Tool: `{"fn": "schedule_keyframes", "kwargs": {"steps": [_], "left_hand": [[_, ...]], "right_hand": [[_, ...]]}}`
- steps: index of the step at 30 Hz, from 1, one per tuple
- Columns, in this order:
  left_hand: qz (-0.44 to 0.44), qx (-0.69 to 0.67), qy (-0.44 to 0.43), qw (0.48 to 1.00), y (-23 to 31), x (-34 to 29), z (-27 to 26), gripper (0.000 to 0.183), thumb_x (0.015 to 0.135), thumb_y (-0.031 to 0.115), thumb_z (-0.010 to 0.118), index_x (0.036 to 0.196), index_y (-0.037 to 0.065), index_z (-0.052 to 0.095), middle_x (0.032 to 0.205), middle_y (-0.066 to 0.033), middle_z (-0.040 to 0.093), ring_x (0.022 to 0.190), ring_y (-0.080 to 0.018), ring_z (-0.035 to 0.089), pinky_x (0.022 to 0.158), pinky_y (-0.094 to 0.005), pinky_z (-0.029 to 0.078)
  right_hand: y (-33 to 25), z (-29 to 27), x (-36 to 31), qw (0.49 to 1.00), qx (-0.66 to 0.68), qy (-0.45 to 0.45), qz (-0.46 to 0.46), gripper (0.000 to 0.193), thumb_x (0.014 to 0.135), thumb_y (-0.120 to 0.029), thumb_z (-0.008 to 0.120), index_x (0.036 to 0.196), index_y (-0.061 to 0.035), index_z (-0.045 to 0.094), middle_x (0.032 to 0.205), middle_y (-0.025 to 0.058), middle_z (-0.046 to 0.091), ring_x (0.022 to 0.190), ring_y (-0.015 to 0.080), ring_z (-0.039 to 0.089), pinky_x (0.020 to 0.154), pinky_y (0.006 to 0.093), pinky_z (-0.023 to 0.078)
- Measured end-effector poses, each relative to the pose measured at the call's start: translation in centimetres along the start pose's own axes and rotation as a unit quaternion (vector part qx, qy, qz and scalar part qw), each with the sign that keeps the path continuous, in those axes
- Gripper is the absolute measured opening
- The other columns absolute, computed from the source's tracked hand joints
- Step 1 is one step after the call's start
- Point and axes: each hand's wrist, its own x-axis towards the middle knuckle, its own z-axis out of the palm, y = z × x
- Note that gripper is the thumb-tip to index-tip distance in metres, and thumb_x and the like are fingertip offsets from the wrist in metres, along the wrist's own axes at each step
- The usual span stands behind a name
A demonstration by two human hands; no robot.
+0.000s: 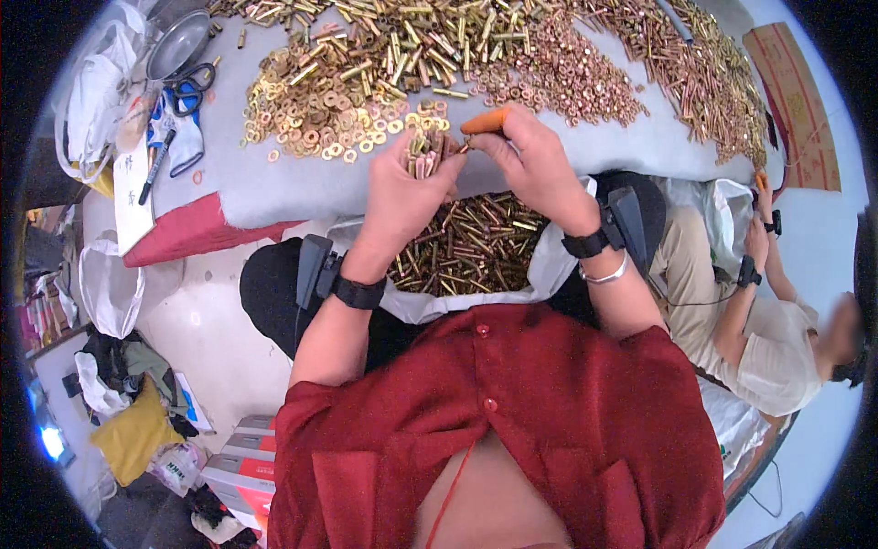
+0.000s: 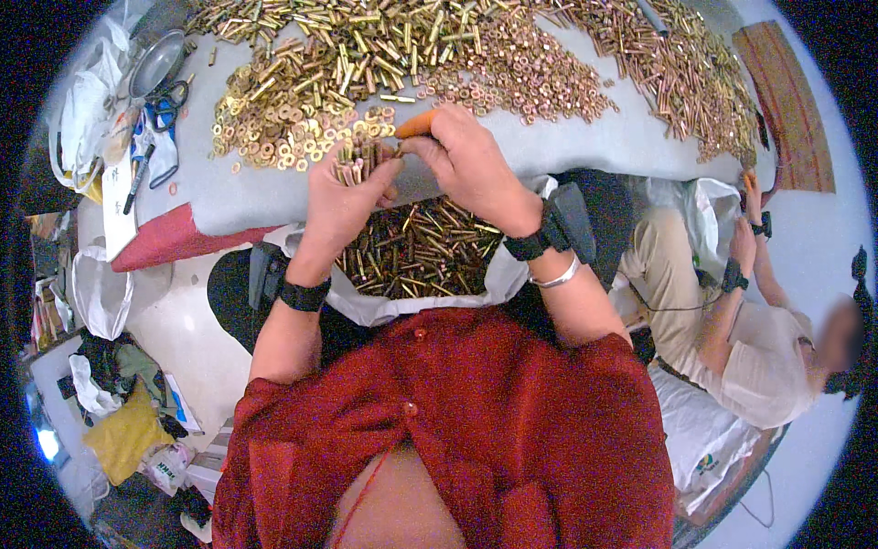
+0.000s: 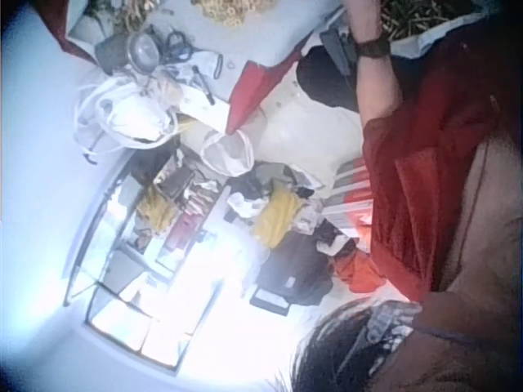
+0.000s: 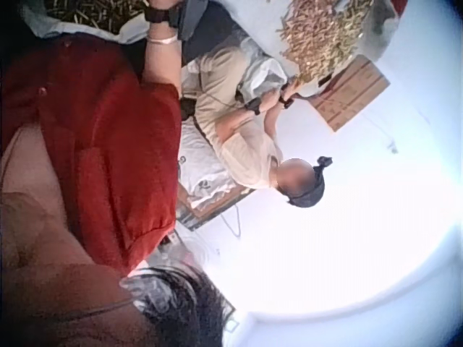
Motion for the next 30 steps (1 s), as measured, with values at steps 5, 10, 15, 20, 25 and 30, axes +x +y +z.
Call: {"fn": "schedule_keyframes", "kwargs": {"steps": [5, 10, 15, 20, 25, 30], "left_hand": [[-0.003, -0.017, -0.007, 1.0, -0.3, -0.1, 0.1, 0.014, 0.08, 0.006, 0.068, 0.089, 0.001, 0.058, 0.068, -0.0009, 0.059, 0.053, -0.0061, 0.055, 0.046, -0.0219, 0.045], [-0.042, -0.028, -0.013, 0.999, -0.2, -0.3, 0.1, 0.016, 0.08, 0.005, 0.068, 0.09, 0.001, 0.057, 0.068, -0.0021, 0.06, 0.052, -0.0084, 0.057, 0.045, -0.022, 0.047], [-0.039, -0.084, -0.021, 0.995, -0.2, -0.2, -0.4, 0.016, 0.081, 0.006, 0.067, 0.092, 0.001, 0.057, 0.069, -0.0029, 0.06, 0.053, -0.0101, 0.059, 0.045, -0.0218, 0.049], [-0.04, -0.093, -0.035, 0.994, -0.1, -0.3, -0.5, 0.015, 0.082, 0.006, 0.067, 0.092, 0.001, 0.058, 0.071, -0.0033, 0.061, 0.054, -0.0103, 0.06, 0.045, -0.0215, 0.049], [-0.025, -0.182, -0.005, 0.983, 0.0, -0.5, -0.8, 0.016, 0.082, 0.006, 0.067, 0.094, 0.0, 0.058, 0.074, -0.0048, 0.062, 0.057, -0.0119, 0.061, 0.046, -0.0232, 0.05], [-0.028, -0.181, -0.006, 0.983, 0.1, -0.3, -1.5, 0.019, 0.082, 0.01, 0.068, 0.095, 0.001, 0.058, 0.075, -0.0073, 0.063, 0.058, -0.0162, 0.062, 0.048, -0.0262, 0.048]], "right_hand": [[0.5, -0.2, 0.3, 0.998, -0.062, -0.016, -0.026, 0.019, 0.08, -0.021, 0.064, 0.081, -0.0026, 0.058, 0.079, 0.0157, 0.055, 0.078, 0.0337, 0.053, 0.07, 0.0398, 0.044], [-0.8, -0.4, 0.6, 0.97, -0.233, -0.058, 0.034, 0.023, 0.087, -0.024, 0.059, 0.09, -0.0023, 0.063, 0.076, 0.0134, 0.058, 0.073, 0.0288, 0.057, 0.065, 0.0362, 0.045], [-0.2, 1.0, -0.5, 0.985, 0.122, 0.034, 0.115, 0.028, 0.095, -0.022, 0.051, 0.109, -0.0007, 0.062, 0.093, 0.006, 0.065, 0.081, 0.0101, 0.057, 0.072, 0.0256, 0.046], [-0.8, 0.8, -0.3, 0.96, 0.181, -0.015, 0.213, 0.024, 0.092, -0.02, 0.056, 0.105, -0.0015, 0.064, 0.091, 0.0035, 0.065, 0.084, 0.0089, 0.057, 0.078, 0.0234, 0.045], [-2.8, 1.3, -0.3, 0.715, 0.605, 0.077, 0.341, 0.057, 0.097, -0.049, 0.035, 0.091, -0.0001, 0.064, 0.081, 0.0054, 0.065, 0.082, 0.0161, 0.06, 0.083, 0.0307, 0.044], [-1.2, 2.4, -0.9, 0.806, 0.537, 0.053, 0.244, 0.069, 0.095, -0.055, 0.025, 0.109, 0.0036, 0.058, 0.105, 0.0137, 0.062, 0.101, 0.0225, 0.055, 0.093, 0.0381, 0.038]]}}
